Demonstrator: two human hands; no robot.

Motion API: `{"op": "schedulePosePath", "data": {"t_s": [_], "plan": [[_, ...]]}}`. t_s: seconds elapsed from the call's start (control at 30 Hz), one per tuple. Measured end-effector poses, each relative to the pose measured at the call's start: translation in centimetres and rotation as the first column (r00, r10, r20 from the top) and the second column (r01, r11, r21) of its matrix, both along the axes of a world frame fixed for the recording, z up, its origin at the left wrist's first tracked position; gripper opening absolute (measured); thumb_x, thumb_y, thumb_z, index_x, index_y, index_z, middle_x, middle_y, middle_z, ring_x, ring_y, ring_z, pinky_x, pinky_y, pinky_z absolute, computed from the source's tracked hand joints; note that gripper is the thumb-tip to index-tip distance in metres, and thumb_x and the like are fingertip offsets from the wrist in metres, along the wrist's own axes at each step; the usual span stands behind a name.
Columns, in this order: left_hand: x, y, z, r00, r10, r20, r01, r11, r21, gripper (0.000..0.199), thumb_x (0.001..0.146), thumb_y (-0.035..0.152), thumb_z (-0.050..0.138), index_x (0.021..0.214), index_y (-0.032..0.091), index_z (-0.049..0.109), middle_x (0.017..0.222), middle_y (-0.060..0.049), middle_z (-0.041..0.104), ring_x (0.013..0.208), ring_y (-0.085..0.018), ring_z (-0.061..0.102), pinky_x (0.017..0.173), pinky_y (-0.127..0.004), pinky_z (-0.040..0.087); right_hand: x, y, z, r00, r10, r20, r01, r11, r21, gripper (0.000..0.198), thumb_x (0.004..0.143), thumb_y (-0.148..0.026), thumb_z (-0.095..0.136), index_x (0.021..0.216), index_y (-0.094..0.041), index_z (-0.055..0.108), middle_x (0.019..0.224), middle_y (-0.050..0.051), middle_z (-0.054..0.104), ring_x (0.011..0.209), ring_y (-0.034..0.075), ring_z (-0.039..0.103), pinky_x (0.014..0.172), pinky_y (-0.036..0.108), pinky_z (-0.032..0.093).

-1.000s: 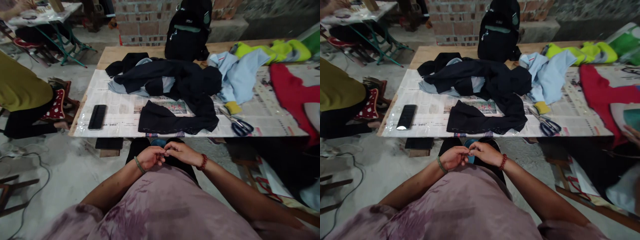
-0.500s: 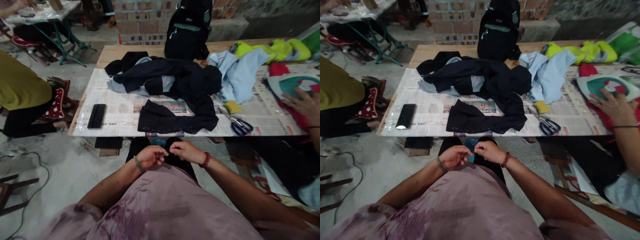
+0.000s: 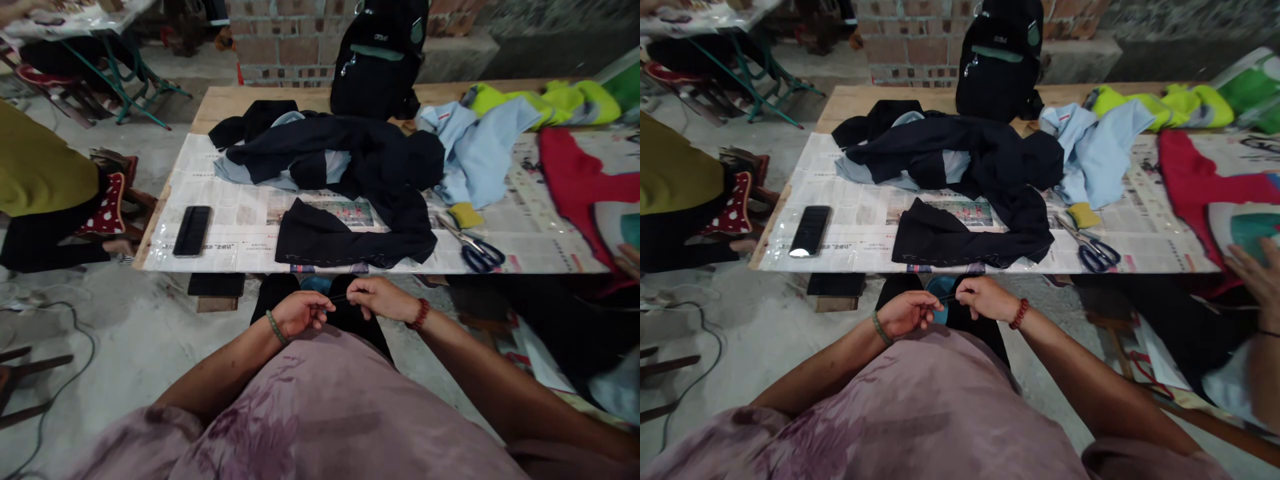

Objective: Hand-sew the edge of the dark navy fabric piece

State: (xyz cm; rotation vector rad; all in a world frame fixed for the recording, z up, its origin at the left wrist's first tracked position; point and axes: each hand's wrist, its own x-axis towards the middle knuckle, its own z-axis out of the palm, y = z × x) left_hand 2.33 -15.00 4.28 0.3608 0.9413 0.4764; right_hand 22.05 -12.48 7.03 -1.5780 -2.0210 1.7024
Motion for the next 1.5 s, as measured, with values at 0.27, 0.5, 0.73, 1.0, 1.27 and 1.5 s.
{"op": "schedulePosePath", "data": {"t_s": [0.27,0.5,0.73,1.0,1.27,1.5], "plan": [[0.1,0.1,-0.1,1.0,-0.002,-0.007,0.002,1.0,0.005,0.007,0.065,0.016,0.057,0.065,0.009,0.06,0.069,-0.005,0.063,0.046,-0.008,0.052,0.038,-0.019,0.039,0.8,0.3,-0.3,0.997,0.019,0.078,-0.02,1.0,0.007,0.021,0.078,-0.031,0.041,0.075,-0.015,0.055,0.045,-0.002,0.054,0.04,0.008,0.046,0.041,0.017,0.032],[0.5,0.1,-0.5,1.0,-0.004,0.003,0.004,1.0,0.03,0.007,0.065,0.016,0.058,0.065,0.009,0.059,0.07,-0.005,0.063,0.045,-0.009,0.053,0.037,-0.021,0.041,-0.2,-0.6,1.0,0.998,0.049,-0.033,-0.042,0.982,0.183,0.062,0.067,-0.015,0.053,0.126,-0.019,0.035,0.116,0.01,0.051,0.058,0.006,0.054,0.053,0.02,0.043],[0.7,-0.1,-0.2,1.0,-0.026,-0.008,0.027,0.997,0.073,0.01,0.063,0.016,0.06,0.067,0.008,0.061,0.068,-0.004,0.06,0.044,-0.009,0.053,0.036,-0.021,0.042,-1.9,-0.7,0.4,0.961,0.065,-0.267,-0.13,0.964,-0.233,0.064,0.074,-0.022,0.045,0.133,-0.022,0.021,0.109,0.009,0.052,0.055,0.006,0.055,0.043,0.018,0.041],[0.4,-0.2,-0.4,1.0,-0.017,0.013,0.016,0.997,0.071,0.01,0.063,0.017,0.06,0.066,0.008,0.061,0.071,-0.005,0.061,0.045,-0.009,0.053,0.038,-0.021,0.041,-1.4,-1.1,-1.4,0.974,-0.025,-0.227,0.003,0.995,-0.1,0.029,0.076,-0.034,0.049,0.098,-0.016,0.053,0.065,-0.003,0.051,0.045,0.005,0.043,0.044,0.018,0.034],[0.6,-0.2,-0.4,1.0,-0.017,0.022,0.016,0.999,0.05,0.008,0.064,0.016,0.058,0.066,0.008,0.061,0.072,-0.005,0.062,0.045,-0.009,0.053,0.037,-0.021,0.041,-1.4,-1.5,-2.2,0.988,-0.062,-0.142,0.082,0.987,0.139,0.019,0.073,-0.031,0.052,0.074,-0.016,0.063,0.074,0.001,0.061,0.069,0.011,0.053,0.065,0.022,0.039],[0.0,-0.5,-0.5,1.0,-0.01,0.002,0.01,0.999,0.038,0.009,0.064,0.017,0.06,0.066,0.008,0.06,0.071,-0.006,0.063,0.045,-0.009,0.052,0.038,-0.021,0.041,-0.8,-1.4,-2.3,0.983,-0.122,-0.136,0.139,0.983,0.123,0.02,0.072,-0.033,0.052,0.071,-0.015,0.063,0.069,0.0,0.06,0.065,0.011,0.051,0.061,0.022,0.039]]}}
